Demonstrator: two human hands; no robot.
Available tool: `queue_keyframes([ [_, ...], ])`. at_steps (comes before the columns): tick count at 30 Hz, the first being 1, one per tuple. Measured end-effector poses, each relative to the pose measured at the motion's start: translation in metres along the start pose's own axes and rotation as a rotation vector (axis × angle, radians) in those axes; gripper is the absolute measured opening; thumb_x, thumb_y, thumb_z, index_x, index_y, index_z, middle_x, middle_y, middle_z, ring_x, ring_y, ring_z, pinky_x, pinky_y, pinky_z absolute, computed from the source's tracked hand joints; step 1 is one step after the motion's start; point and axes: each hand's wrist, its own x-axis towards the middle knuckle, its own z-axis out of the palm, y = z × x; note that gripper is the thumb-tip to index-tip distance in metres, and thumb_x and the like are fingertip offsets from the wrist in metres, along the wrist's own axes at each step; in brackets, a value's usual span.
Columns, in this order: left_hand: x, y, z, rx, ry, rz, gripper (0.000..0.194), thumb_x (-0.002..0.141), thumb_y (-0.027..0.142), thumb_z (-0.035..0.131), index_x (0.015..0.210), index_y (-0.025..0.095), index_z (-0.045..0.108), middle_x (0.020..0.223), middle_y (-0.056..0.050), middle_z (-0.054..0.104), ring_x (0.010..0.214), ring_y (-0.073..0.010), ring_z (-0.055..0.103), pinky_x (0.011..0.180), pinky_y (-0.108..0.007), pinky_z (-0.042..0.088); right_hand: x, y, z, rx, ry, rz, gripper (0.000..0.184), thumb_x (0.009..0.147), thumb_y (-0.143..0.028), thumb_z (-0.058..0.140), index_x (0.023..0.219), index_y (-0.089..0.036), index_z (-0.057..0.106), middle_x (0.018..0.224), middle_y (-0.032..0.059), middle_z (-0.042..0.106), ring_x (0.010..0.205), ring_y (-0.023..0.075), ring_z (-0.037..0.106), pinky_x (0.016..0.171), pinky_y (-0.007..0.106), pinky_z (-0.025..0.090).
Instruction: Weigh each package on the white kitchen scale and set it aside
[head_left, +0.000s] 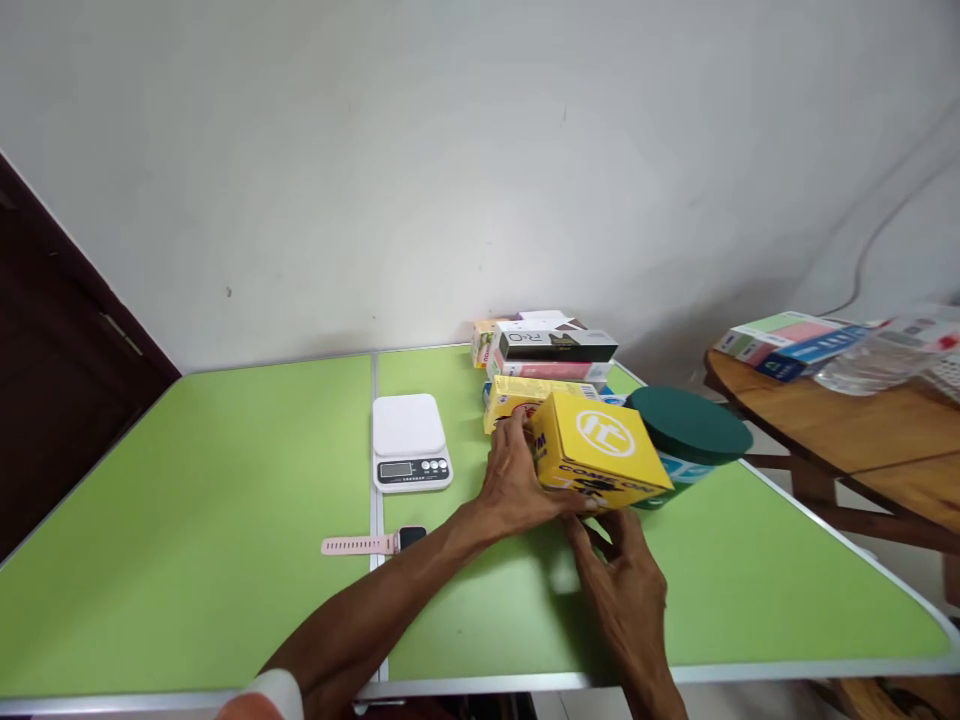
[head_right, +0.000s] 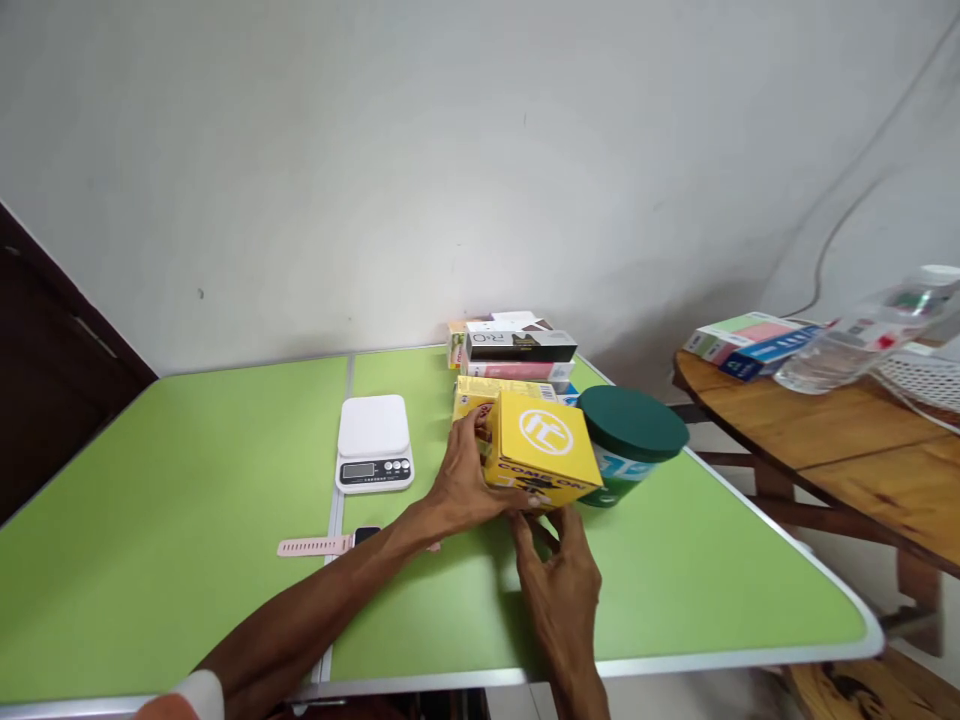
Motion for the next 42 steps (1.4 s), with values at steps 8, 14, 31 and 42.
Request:
queue_keyframes([
  [8, -0.023, 0.021, -0.101, 0.128, 0.172, 0.098, 0.113, 0.057, 0.041, 0.098, 0.151, 0.025, 0.040, 0.142, -0.013, 0.047, 0.136, -0.0327, 0.050, 0.112, -0.051, 0.051, -0.004, -0.062, 0.049, 0.102, -0.131, -0.268, 0.038, 0.094, -0.056, 0.063, 0.110, -0.022, 0.066, 0.110, 0.0111, 0.077, 0.090, 0.0259, 0.074, 0.079, 0.040, 0.063],
  [14, -0.009, -0.009, -0.168, 0.151, 0.325, 0.031, 0.102, 0.057, 0.045, 0.099, 0.144, 0.023, 0.049, 0.135, -0.013, 0.051, 0.126, -0.0321, 0.059, 0.099, -0.048, 0.059, 0.020, -0.086, 0.122, 0.174, -0.281, -0.342, 0.035, 0.096, -0.048, 0.058, 0.114, -0.019, 0.065, 0.112, 0.0132, 0.077, 0.095, 0.0275, 0.073, 0.080, 0.040, 0.062],
  [31, -0.047, -0.099, -0.224, -0.015, 0.333, -0.255, 0.100, 0.087, 0.080, 0.057, 0.162, 0.023, 0.024, 0.167, -0.022, 0.031, 0.147, -0.0373, 0.047, 0.121, -0.056, 0.038, 0.051, -0.022, 0.130, 0.190, -0.355, -0.243, 0.056, 0.093, -0.066, 0.054, 0.117, -0.018, 0.071, 0.124, 0.0184, 0.075, 0.113, 0.0328, 0.071, 0.093, 0.046, 0.060],
  [42, -0.059, -0.117, -0.223, 0.095, 0.457, -0.250, 0.094, 0.087, 0.082, 0.054, 0.152, 0.017, 0.040, 0.154, -0.025, 0.050, 0.134, -0.0342, 0.059, 0.112, -0.053, 0.046, 0.060, -0.005, 0.138, 0.218, -0.314, -0.195, 0.042, 0.084, -0.053, 0.059, 0.105, -0.019, 0.073, 0.105, 0.0134, 0.080, 0.096, 0.0299, 0.075, 0.088, 0.044, 0.059],
])
